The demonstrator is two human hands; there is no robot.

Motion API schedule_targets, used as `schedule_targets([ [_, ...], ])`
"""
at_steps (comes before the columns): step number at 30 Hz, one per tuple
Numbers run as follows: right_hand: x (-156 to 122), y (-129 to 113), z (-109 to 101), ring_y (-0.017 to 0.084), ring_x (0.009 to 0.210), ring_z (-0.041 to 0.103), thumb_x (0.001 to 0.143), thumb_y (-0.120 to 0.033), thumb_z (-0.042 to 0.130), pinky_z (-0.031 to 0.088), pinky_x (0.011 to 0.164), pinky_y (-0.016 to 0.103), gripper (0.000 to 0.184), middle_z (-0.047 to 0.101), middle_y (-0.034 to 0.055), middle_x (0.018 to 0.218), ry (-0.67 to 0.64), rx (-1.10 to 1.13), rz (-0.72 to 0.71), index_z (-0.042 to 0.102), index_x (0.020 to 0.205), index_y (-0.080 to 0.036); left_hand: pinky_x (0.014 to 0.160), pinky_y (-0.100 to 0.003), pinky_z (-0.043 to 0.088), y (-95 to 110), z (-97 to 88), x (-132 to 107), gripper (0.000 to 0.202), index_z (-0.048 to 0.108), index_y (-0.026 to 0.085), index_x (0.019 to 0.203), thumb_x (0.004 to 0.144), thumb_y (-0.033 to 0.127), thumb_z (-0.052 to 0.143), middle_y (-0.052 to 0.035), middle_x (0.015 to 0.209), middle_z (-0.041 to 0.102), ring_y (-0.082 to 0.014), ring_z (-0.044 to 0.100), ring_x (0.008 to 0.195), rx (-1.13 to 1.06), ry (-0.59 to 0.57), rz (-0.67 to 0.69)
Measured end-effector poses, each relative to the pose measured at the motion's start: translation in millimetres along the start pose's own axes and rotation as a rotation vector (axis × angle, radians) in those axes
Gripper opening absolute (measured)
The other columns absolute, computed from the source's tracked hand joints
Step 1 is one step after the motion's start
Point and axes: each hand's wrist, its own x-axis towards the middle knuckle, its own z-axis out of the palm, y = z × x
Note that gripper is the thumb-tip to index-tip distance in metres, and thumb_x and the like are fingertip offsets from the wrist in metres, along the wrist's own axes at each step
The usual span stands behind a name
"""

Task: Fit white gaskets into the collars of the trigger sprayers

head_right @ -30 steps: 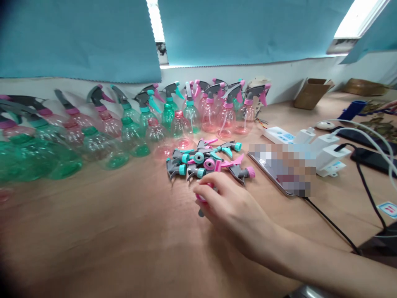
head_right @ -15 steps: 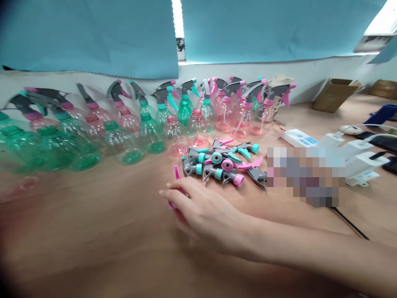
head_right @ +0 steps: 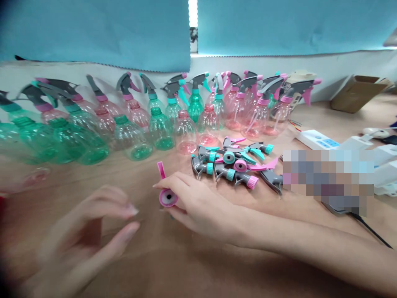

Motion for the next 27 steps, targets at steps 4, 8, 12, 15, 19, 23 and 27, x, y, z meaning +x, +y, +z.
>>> schedule_targets([
  [4,-2,7,6,0.012,0.097,0.058,0.087,-0.022,0.059,0.047,0.083,0.022,0.025,0.061,0.0024,0.106,0.011,0.078,-0.024,0.052,0.11,-0.017,0.071,-0.028,0.048,-18,18.3,23,0.024,0.054,0.019,0.1,0.078,0.014,0.063,-0.0019,0.092,0.056,-0.015,0.056,0.082,0.081,-0.094,-0.022],
  [8,-4,12,14,0.012,0.097,0.058,0.085,-0.02,0.061,0.048,0.083,0.023,0.03,0.06,0.0026,0.105,0.021,0.157,-0.009,0.051,0.112,-0.017,0.077,-0.03,0.047,-20,25.0,17,0.028,0.052,0.02,0.104,0.079,0.015,0.064,-0.0027,0.097,0.054,-0.0169,0.056,0.09,0.091,-0.151,-0.055],
  [12,-6,16,22,0.014,0.095,0.059,0.083,-0.012,0.059,0.052,0.081,0.027,0.025,0.058,0.0044,0.1,0.071,0.23,-0.04,0.052,0.106,-0.017,0.075,-0.029,0.047,-18,25.1,13,0.026,0.054,0.02,0.104,0.08,0.018,0.065,-0.0027,0.096,0.053,-0.0167,0.055,0.089,0.076,-0.222,-0.095],
  [15,-7,18,28,0.016,0.107,0.055,0.083,-0.008,0.056,0.053,0.085,0.031,0.027,0.053,0.0079,0.109,0.112,0.301,-0.084,0.052,0.108,-0.018,0.073,-0.03,0.048,-20,26.2,12,0.027,0.056,0.021,0.105,0.08,0.023,0.067,-0.0033,0.095,0.051,-0.0176,0.053,0.087,0.109,-0.237,-0.068],
  [19,-8,19,32,0.016,0.112,0.053,0.082,-0.004,0.055,0.053,0.086,0.03,0.032,0.048,0.0108,0.118,0.102,0.349,-0.087,0.051,0.111,-0.018,0.069,-0.029,0.048,-24,27.9,11,0.022,0.058,0.021,0.104,0.083,0.027,0.064,-0.0034,0.092,0.051,-0.0174,0.052,0.083,0.129,-0.267,-0.048],
  [23,-7,17,26,0.016,0.105,0.055,0.078,-0.002,0.057,0.051,0.088,0.032,0.029,0.053,0.0089,0.107,0.082,0.253,-0.102,0.054,0.103,-0.016,0.068,-0.028,0.047,-24,27.9,11,0.019,0.059,0.021,0.101,0.084,0.028,0.063,-0.0033,0.091,0.052,-0.0173,0.052,0.083,0.124,-0.253,-0.06],
  [27,-11,9,21,0.014,0.084,0.055,0.075,-0.002,0.054,0.051,0.07,0.027,0.024,0.052,0.0062,0.09,0.095,0.09,-0.087,0.058,0.096,-0.012,0.066,-0.027,0.046,-24,27.8,12,0.014,0.06,0.02,0.097,0.085,0.025,0.062,-0.0015,0.084,0.052,-0.0162,0.052,0.079,0.151,-0.229,-0.082],
])
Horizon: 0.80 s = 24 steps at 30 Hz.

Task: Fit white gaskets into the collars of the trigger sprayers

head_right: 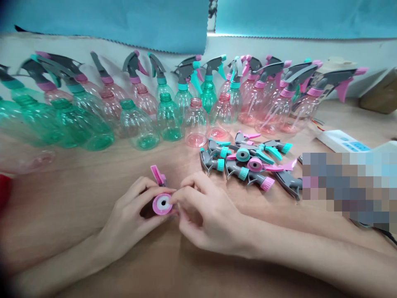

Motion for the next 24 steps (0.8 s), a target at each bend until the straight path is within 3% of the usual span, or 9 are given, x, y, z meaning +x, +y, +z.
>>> schedule_targets([
  [6,-13,-12,11,0.014,0.067,0.053,0.083,-0.026,0.061,0.045,0.057,0.028,0.027,0.059,0.003,0.077,-0.056,-0.177,0.05,0.06,0.106,-0.012,0.067,-0.028,0.046,-2,0.6,-2,0.011,0.057,0.02,0.094,0.084,0.024,0.061,0.001,0.083,0.061,-0.0156,0.058,0.075,0.023,-0.015,-0.059],
  [11,-21,-21,10,0.013,0.056,0.053,0.086,-0.028,0.057,0.042,0.052,0.028,0.027,0.058,-0.0028,0.066,-0.115,-0.207,0.151,0.058,0.109,-0.015,0.066,-0.025,0.047,0,-0.5,-3,0.011,0.057,0.021,0.096,0.086,0.026,0.059,0.0011,0.086,0.065,-0.0146,0.062,0.074,0.014,-0.021,-0.078],
  [16,-18,-35,2,0.016,0.052,0.057,0.084,-0.037,0.059,0.045,0.05,0.029,0.054,0.063,-0.0021,0.063,-0.277,-0.232,0.292,0.046,0.13,-0.013,0.066,-0.023,0.049,3,0.0,-4,0.011,0.056,0.02,0.096,0.086,0.024,0.057,0.0008,0.086,0.065,-0.0139,0.062,0.074,-0.021,-0.017,-0.088],
  [19,-10,-42,-2,0.017,0.051,0.058,0.076,-0.049,0.066,0.045,0.044,0.027,0.073,0.063,-0.0021,0.057,-0.456,-0.077,0.392,0.042,0.133,-0.01,0.067,-0.024,0.05,2,1.0,-4,0.013,0.055,0.021,0.098,0.086,0.022,0.057,0.0011,0.087,0.065,-0.0143,0.063,0.075,-0.043,-0.026,-0.097],
  [21,-5,-45,-3,0.018,0.052,0.06,0.073,-0.053,0.067,0.044,0.042,0.025,0.068,0.062,-0.0016,0.055,-0.507,-0.015,0.42,0.051,0.125,-0.013,0.066,-0.024,0.05,1,1.4,-4,0.014,0.055,0.021,0.099,0.085,0.02,0.057,0.0013,0.087,0.065,-0.0142,0.063,0.076,-0.056,-0.033,-0.098],
  [24,-2,-47,-5,0.018,0.052,0.059,0.074,-0.053,0.065,0.044,0.043,0.027,0.049,0.065,0.0025,0.063,-0.479,-0.13,0.369,0.061,0.107,-0.017,0.064,-0.023,0.05,0,2.5,-5,0.013,0.056,0.02,0.098,0.085,0.019,0.058,0.0009,0.086,0.066,-0.0136,0.063,0.073,-0.05,-0.019,-0.056],
])
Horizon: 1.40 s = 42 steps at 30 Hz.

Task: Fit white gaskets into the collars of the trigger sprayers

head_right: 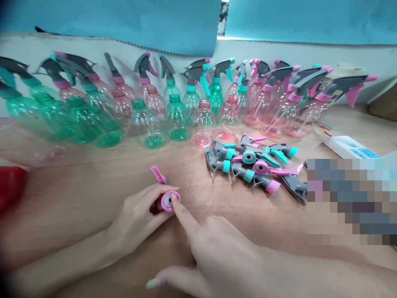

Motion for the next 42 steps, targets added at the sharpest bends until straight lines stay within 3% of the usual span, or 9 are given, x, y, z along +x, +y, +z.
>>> schedule_targets([
  [9,-4,-6,-13,0.027,0.059,0.064,0.086,-0.056,0.046,0.049,0.048,0.038,0.045,0.067,0.0116,0.068,0.036,-0.229,-0.079,0.065,0.087,-0.015,0.064,-0.025,0.049,-2,2.0,-5,0.012,0.055,0.016,0.097,0.087,0.023,0.058,-0.0013,0.085,0.066,-0.0152,0.062,0.071,0.136,0.028,0.142],
  [12,3,-5,-11,0.022,0.049,0.059,0.082,-0.056,0.054,0.042,0.041,0.033,0.042,0.063,0.0064,0.058,0.137,-0.179,-0.113,0.066,0.087,-0.016,0.062,-0.025,0.047,-4,0.9,-4,0.01,0.055,0.016,0.095,0.088,0.023,0.056,-0.0009,0.081,0.065,-0.0148,0.06,0.069,0.152,0.024,0.139],
  [16,15,3,-7,0.016,0.046,0.053,0.071,-0.054,0.069,0.038,0.041,0.028,0.049,0.06,-0.0016,0.058,0.246,-0.057,-0.106,0.061,0.106,-0.022,0.057,-0.023,0.045,-5,-1.3,-3,0.009,0.056,0.016,0.093,0.087,0.022,0.056,0.0003,0.075,0.063,-0.0137,0.057,0.063,0.157,0.033,0.105],
  [22,18,9,-14,0.009,0.039,0.04,0.076,-0.04,0.069,0.032,0.038,0.023,0.024,0.047,-0.008,0.051,0.206,0.105,-0.084,0.058,0.089,-0.023,0.056,-0.023,0.045,-2,-3.4,0,0.008,0.058,0.018,0.091,0.087,0.023,0.055,0.0006,0.077,0.064,-0.0123,0.056,0.059,0.093,-0.019,0.05],
  [27,13,7,-10,0.01,0.04,0.043,0.073,-0.043,0.069,0.032,0.034,0.022,0.026,0.051,-0.0048,0.053,0.198,0.117,0.049,0.055,0.081,-0.022,0.058,-0.023,0.045,-3,-1.9,2,0.006,0.058,0.019,0.09,0.087,0.023,0.055,0.0014,0.078,0.065,-0.0122,0.058,0.062,0.086,-0.025,0.02],
  [31,12,2,-10,0.009,0.035,0.043,0.073,-0.05,0.066,0.032,0.029,0.022,0.032,0.052,-0.005,0.049,0.03,0.247,0.183,0.049,0.074,-0.023,0.059,-0.023,0.046,-4,-2.7,2,0.007,0.056,0.019,0.089,0.086,0.025,0.056,0.0014,0.077,0.064,-0.0132,0.059,0.067,0.044,-0.047,0.093],
  [34,11,0,-12,0.01,0.038,0.049,0.074,-0.049,0.065,0.036,0.031,0.022,0.031,0.057,-0.0035,0.053,-0.071,0.275,0.214,0.05,0.079,-0.022,0.058,-0.023,0.045,-4,-2.5,2,0.007,0.056,0.018,0.088,0.087,0.024,0.055,0.0012,0.075,0.062,-0.0129,0.058,0.066,0.067,-0.013,0.111],
  [39,4,2,-13,0.01,0.03,0.044,0.075,-0.048,0.063,0.03,0.026,0.022,0.028,0.053,-0.0044,0.044,-0.003,0.169,0.107,0.058,0.085,-0.022,0.06,-0.025,0.045,-2,-2.4,3,0.008,0.056,0.019,0.086,0.086,0.027,0.056,0.0022,0.074,0.065,-0.0134,0.059,0.064,0.127,0.015,0.093],
  [42,0,2,-13,0.013,0.027,0.046,0.078,-0.053,0.058,0.029,0.023,0.024,0.043,0.054,-0.0022,0.041,-0.004,0.049,0.051,0.062,0.103,-0.018,0.062,-0.027,0.044,-2,-2.7,3,0.009,0.057,0.019,0.085,0.085,0.028,0.057,0.0029,0.073,0.066,-0.0135,0.06,0.063,0.147,0.02,0.087],
])
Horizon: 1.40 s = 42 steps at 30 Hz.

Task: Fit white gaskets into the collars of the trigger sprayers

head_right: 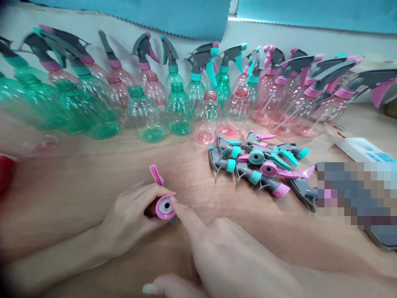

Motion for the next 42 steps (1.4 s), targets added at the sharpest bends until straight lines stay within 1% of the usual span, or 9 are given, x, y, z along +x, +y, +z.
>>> schedule_targets([
  [3,-2,0,0,0.015,0.028,0.049,0.08,-0.056,0.053,0.031,0.024,0.025,0.057,0.056,-0.0004,0.041,0.005,-0.084,-0.043,0.059,0.116,-0.013,0.062,-0.028,0.042,0,0.3,-1,0.009,0.057,0.019,0.085,0.084,0.027,0.06,0.0035,0.073,0.066,-0.0137,0.06,0.063,0.009,0.026,0.014],
  [6,-4,-2,1,0.015,0.028,0.049,0.079,-0.057,0.054,0.033,0.026,0.027,0.059,0.059,0.0018,0.042,0.015,-0.152,-0.06,0.062,0.113,-0.009,0.062,-0.028,0.041,-1,0.5,-1,0.009,0.056,0.019,0.085,0.083,0.026,0.062,0.0039,0.074,0.067,-0.0136,0.06,0.062,0.022,0.032,0.036],
  [12,-1,-9,3,0.018,0.036,0.054,0.077,-0.059,0.052,0.032,0.028,0.028,0.062,0.062,0.0069,0.05,-0.263,-0.151,0.127,0.061,0.112,-0.008,0.063,-0.028,0.038,0,-0.1,-2,0.011,0.057,0.018,0.084,0.082,0.026,0.064,0.004,0.072,0.067,-0.0136,0.06,0.06,0.069,0.052,0.066],
  [15,1,-11,3,0.02,0.042,0.057,0.078,-0.059,0.051,0.037,0.033,0.029,0.059,0.064,0.0096,0.058,-0.312,-0.17,0.166,0.062,0.109,-0.009,0.063,-0.029,0.037,1,-0.1,-2,0.01,0.057,0.018,0.085,0.084,0.026,0.061,0.0029,0.074,0.067,-0.0141,0.06,0.06,0.074,0.042,0.086],
  [23,0,-6,18,0.019,0.049,0.055,0.077,-0.057,0.054,0.04,0.043,0.031,0.043,0.063,0.0083,0.064,-0.17,-0.102,0.132,0.061,0.087,-0.015,0.065,-0.029,0.037,0,-0.6,-3,0.007,0.058,0.018,0.085,0.086,0.025,0.059,0.0025,0.068,0.062,-0.0131,0.052,0.054,0.086,0.015,0.074],
  [28,10,-2,10,0.013,0.052,0.054,0.081,-0.044,0.058,0.039,0.046,0.024,0.036,0.059,-0.0036,0.062,-0.163,0.276,0.164,0.052,0.107,-0.02,0.062,-0.028,0.036,-3,-1.5,-4,0.012,0.058,0.017,0.085,0.089,0.027,0.053,0.0026,0.065,0.06,-0.0127,0.048,0.052,0.066,0.017,0.05],
  [30,13,2,6,0.01,0.053,0.052,0.085,-0.039,0.055,0.039,0.047,0.022,0.028,0.057,-0.0057,0.064,-0.13,0.348,0.167,0.05,0.107,-0.022,0.061,-0.027,0.035,-2,-1.8,-3,0.012,0.057,0.018,0.082,0.089,0.026,0.052,0.0029,0.066,0.061,-0.0122,0.047,0.052,0.059,0.007,0.044],
  [33,16,10,7,0.009,0.054,0.051,0.086,-0.036,0.055,0.039,0.05,0.022,0.018,0.053,-0.0073,0.063,-0.069,0.398,0.151,0.049,0.097,-0.023,0.061,-0.027,0.034,-1,-1.8,-1,0.009,0.056,0.018,0.079,0.086,0.023,0.055,0.0051,0.061,0.057,-0.0112,0.044,0.048,0.05,-0.011,0.032],
  [42,15,15,20,0.009,0.056,0.048,0.085,-0.034,0.057,0.037,0.051,0.025,0.023,0.049,-0.0072,0.065,0.018,0.461,0.164,0.045,0.099,-0.021,0.061,-0.027,0.034,-1,-3.2,1,0.016,0.055,0.018,0.077,0.089,0.029,0.052,0.0058,0.057,0.054,-0.0107,0.045,0.047,0.033,-0.002,0.067],
])
